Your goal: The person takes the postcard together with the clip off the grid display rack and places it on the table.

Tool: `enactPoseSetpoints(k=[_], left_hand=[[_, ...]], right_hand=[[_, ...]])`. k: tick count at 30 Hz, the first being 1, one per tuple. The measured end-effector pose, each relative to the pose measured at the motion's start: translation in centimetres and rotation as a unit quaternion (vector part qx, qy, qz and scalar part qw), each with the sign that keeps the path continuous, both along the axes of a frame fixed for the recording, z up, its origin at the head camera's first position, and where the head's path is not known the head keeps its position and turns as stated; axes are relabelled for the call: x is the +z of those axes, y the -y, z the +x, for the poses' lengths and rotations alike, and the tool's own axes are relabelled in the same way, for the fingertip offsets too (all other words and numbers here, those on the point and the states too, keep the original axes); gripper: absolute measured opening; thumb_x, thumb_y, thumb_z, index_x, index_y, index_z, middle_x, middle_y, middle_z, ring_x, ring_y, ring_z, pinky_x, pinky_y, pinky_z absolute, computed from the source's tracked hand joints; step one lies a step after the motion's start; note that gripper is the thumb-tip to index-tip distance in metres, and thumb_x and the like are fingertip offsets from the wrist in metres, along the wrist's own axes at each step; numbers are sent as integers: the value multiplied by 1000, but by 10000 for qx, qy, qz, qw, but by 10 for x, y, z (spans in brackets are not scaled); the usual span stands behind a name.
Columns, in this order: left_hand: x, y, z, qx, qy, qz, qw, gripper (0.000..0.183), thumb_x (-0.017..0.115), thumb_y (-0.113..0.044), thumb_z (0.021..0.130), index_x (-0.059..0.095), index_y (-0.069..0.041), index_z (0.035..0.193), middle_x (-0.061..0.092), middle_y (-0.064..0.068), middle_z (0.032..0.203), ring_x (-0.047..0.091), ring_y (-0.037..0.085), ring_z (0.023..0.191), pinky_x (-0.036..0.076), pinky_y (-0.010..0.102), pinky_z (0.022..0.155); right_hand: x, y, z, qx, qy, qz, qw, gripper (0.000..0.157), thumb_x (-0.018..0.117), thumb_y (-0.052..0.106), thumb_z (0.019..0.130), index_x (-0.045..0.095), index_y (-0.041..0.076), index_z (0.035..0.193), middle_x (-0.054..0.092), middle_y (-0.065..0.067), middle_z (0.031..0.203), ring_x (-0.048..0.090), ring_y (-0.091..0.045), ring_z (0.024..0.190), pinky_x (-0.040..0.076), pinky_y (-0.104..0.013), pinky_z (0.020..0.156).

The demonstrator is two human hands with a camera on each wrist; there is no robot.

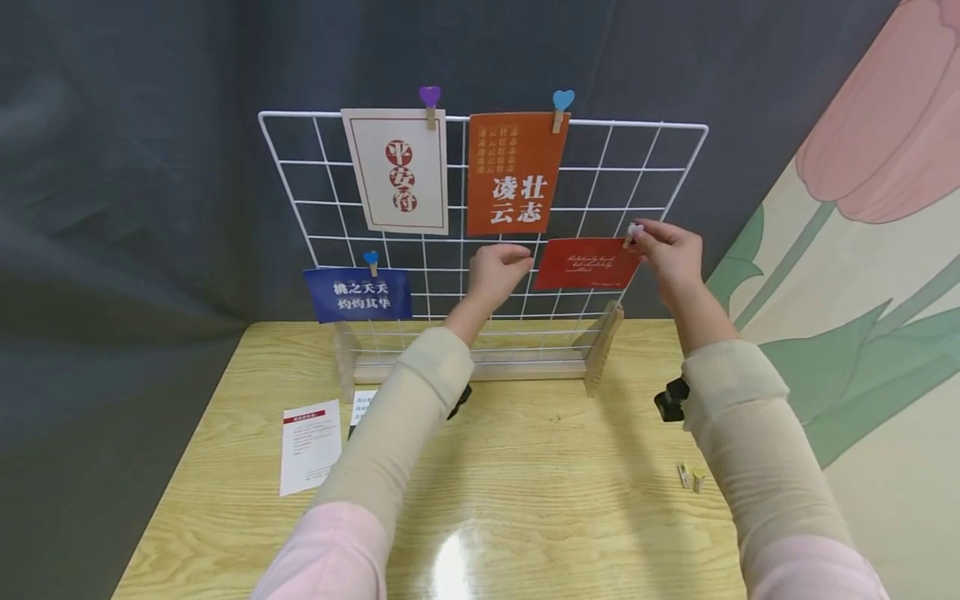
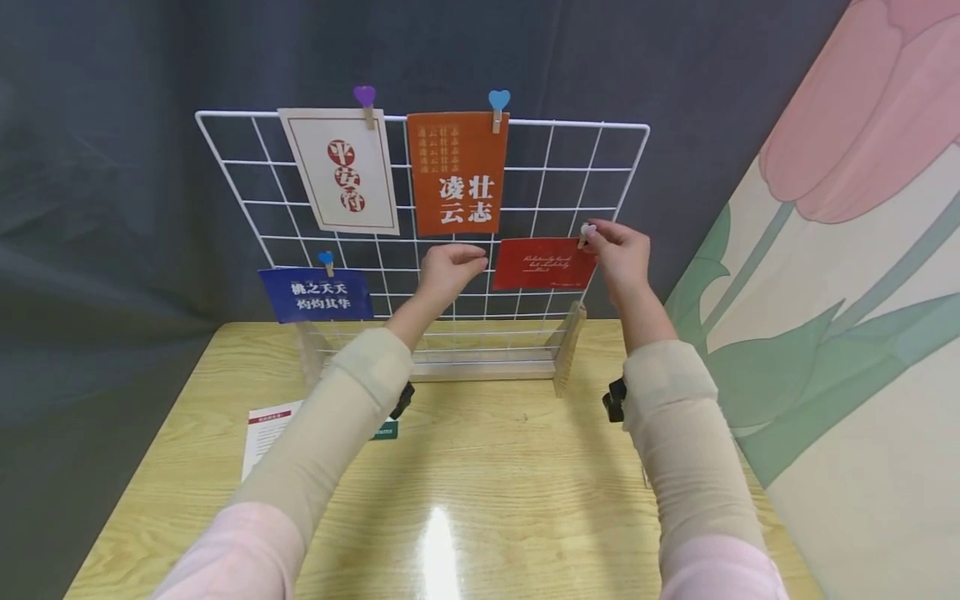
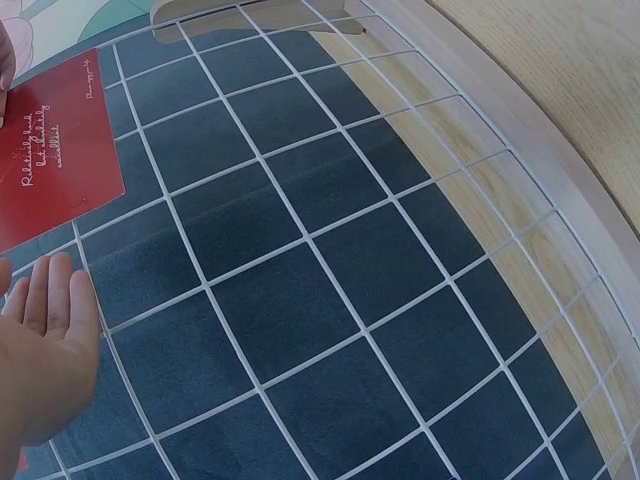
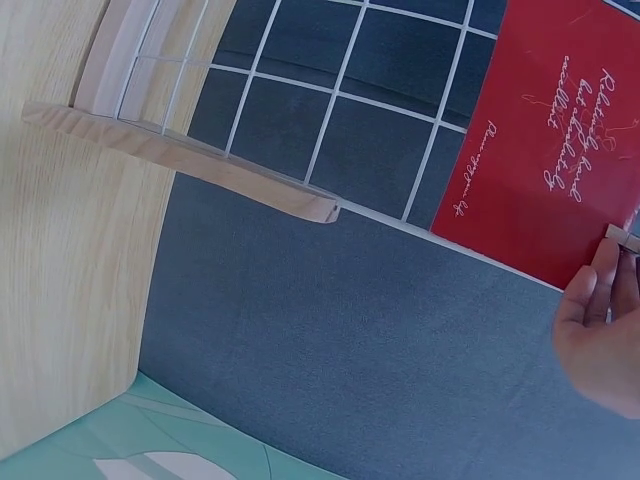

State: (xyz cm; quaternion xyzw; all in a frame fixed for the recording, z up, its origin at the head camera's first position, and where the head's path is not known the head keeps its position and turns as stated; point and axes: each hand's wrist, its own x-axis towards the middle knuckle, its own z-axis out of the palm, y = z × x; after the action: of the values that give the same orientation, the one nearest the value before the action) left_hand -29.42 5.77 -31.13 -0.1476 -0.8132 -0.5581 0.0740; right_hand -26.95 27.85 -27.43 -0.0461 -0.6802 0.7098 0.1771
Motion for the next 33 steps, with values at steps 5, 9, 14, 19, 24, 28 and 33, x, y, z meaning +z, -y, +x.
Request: enactPoseSetpoints(k=[5,9,14,19,24,28,33], left_hand=[[1,0,0,-150,104,100,9998,20,61,-15,81,66,-6,98,64,3,94,58,9,84,46,17,69],[-1,0,-1,-179,130,201,9996,20,61,-15,81,65,-6,98,64,3,94,58,9,85,46,17,70],[-1,0,-1,-151,119,218,9996,20,61,-15,81,66,-5,98,64,3,94,57,10,85,46,17,69],[0,-1,1,-280,251,305,9988,21,61,-14,81,65,-5,99,64,3,95,58,9,85,46,19,70],[1,-5,3,-396,318,258,9984,24,61,-14,81,63,-5,103,63,3,98,57,8,87,46,17,72],[1,-8,3,-388,294,183,9986,25,60,-14,82,62,-6,105,62,2,99,56,8,89,45,15,72],[1,-11,3,-279,163,185,9993,23,61,-13,81,63,-5,103,63,3,98,57,9,87,46,16,71]], right_hand=[[-1,0,-1,-65,-32,44,10000,12,57,5,82,67,8,89,63,2,69,59,-9,65,43,-19,57],[-2,1,-2,-110,-39,110,9999,13,57,5,83,67,9,90,63,2,69,58,-9,66,43,-19,57],[-3,2,-2,-139,-104,34,9998,15,57,5,82,66,6,94,63,1,69,58,-10,64,44,-18,56],[-2,1,-2,-134,-8,77,9999,14,58,8,82,67,8,92,62,2,70,58,-9,66,45,-18,59],[-3,-1,-3,-144,70,213,9996,11,59,10,81,68,15,84,63,5,68,58,-8,66,42,-19,56],[-4,-1,-4,-133,67,216,9997,11,59,10,81,68,17,81,63,5,68,57,-7,66,42,-19,55],[-4,-1,-3,-108,66,120,9998,13,59,9,81,68,18,78,63,5,68,58,-7,65,42,-19,55]])
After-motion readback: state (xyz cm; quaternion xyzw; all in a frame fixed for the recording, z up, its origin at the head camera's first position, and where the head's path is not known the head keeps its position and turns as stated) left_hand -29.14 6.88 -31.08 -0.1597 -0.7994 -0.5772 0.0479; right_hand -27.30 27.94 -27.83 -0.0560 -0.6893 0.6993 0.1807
